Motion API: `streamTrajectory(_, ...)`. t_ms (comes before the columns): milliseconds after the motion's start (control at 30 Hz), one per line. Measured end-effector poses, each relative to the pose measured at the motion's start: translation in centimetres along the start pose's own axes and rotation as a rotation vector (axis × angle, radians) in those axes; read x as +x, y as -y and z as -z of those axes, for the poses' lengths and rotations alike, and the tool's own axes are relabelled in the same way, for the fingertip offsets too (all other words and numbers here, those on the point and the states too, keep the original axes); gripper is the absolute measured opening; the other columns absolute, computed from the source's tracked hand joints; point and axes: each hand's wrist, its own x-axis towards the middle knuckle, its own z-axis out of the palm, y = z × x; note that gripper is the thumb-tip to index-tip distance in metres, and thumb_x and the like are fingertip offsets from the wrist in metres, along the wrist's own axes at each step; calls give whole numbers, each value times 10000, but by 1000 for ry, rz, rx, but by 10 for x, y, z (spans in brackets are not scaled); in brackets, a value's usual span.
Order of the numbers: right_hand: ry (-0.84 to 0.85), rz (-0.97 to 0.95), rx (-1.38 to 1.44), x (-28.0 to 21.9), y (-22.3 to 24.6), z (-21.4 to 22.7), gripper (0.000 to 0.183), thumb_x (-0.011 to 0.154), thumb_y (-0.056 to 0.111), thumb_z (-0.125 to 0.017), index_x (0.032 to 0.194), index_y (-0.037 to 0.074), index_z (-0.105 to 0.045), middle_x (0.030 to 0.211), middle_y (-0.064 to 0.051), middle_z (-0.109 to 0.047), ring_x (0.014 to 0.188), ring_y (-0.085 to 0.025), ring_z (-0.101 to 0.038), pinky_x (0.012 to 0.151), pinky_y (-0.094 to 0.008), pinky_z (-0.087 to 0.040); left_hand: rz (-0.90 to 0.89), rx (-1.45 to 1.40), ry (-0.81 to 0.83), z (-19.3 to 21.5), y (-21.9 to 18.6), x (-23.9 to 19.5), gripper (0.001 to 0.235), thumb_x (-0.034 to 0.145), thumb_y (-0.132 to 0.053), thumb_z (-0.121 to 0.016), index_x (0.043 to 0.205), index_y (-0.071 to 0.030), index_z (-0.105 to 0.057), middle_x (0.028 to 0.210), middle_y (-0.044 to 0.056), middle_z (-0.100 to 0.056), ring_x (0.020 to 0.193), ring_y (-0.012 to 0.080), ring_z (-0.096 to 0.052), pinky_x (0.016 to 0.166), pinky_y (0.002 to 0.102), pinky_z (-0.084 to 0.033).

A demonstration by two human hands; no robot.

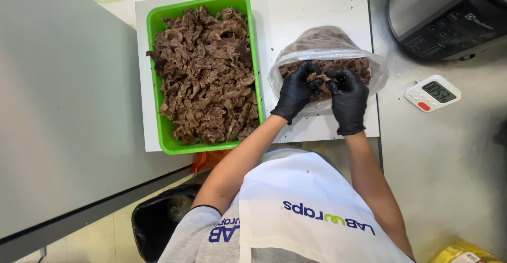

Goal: Separating pieces of shredded meat from a tray and placing them into a plastic bag.

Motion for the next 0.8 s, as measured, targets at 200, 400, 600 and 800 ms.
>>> streamTrajectory(200,-248,175,-205,9,0,-5,209,877,-30,-875,993,106,-767,905,-90,-760,960,-237,-751,883,-356,-568,170,-307,-84,21,-2,12,307,830,-138,-868,1093,-136,-709,1036,88,-765,1016,195,-723,950,384,-562)
streamTrajectory(400,-240,136,-338,30,-11,8,256,837,46,-934,1006,179,-795,890,-15,-777,948,-208,-765,879,-364,-574,254,-218,-165,29,-19,8,321,774,-116,-890,1066,-43,-779,955,156,-785,934,267,-759,808,362,-599)
streamTrajectory(600,-104,-66,-2,44,-46,3,269,818,25,-911,1007,134,-755,920,-1,-747,950,-69,-675,926,-333,-562,230,-353,4,20,11,10,416,885,-80,-818,1278,-41,-688,1138,169,-745,1176,239,-661,1034,397,-529)
streamTrajectory(800,4,177,-412,37,-15,-1,166,981,153,-812,1145,164,-792,1108,-128,-719,1152,-388,-652,1013,-478,-511,233,-241,86,18,-8,10,415,941,-127,-767,1334,-47,-662,1273,214,-702,1292,371,-598,1090,486,-481)
